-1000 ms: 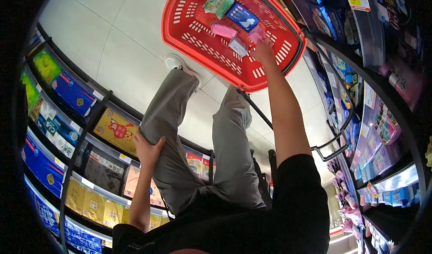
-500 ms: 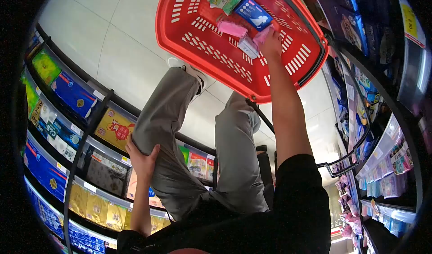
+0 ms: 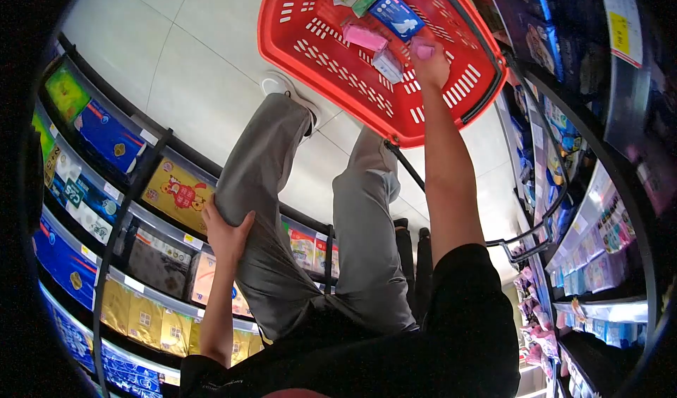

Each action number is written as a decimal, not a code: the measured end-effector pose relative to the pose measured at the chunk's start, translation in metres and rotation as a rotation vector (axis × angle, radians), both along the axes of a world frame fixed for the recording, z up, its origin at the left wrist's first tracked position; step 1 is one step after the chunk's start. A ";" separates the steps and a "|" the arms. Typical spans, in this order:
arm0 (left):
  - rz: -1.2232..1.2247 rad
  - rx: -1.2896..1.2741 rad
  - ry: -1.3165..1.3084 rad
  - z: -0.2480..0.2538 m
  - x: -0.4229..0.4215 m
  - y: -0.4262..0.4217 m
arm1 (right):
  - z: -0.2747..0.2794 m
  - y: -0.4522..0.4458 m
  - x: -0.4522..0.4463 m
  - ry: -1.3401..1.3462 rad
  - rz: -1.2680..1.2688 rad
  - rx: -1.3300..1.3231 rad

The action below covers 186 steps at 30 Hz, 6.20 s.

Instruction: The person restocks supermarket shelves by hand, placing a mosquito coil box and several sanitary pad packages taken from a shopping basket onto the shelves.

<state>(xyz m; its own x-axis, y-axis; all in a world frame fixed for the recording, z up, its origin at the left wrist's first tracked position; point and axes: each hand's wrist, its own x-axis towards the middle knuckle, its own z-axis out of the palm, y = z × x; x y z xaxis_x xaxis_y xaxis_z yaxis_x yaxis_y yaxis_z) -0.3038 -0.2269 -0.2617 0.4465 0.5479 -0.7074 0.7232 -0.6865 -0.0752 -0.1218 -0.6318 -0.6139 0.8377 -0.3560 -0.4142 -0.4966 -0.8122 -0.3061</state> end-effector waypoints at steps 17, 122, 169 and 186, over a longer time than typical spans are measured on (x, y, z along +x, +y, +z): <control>-0.101 -0.092 0.151 0.029 -0.033 -0.056 | 0.308 0.081 -0.066 0.057 -0.449 0.580; -0.565 -0.957 0.119 0.169 0.043 -0.248 | 0.878 -0.175 -0.423 -1.253 -0.783 1.785; -0.529 -0.973 0.291 0.123 -0.155 -0.834 | 0.925 -0.782 -0.579 -1.106 -0.688 -0.801; -1.077 -0.825 -0.304 0.088 -0.283 -0.734 | 0.937 -0.810 -0.602 -1.032 -0.532 -0.690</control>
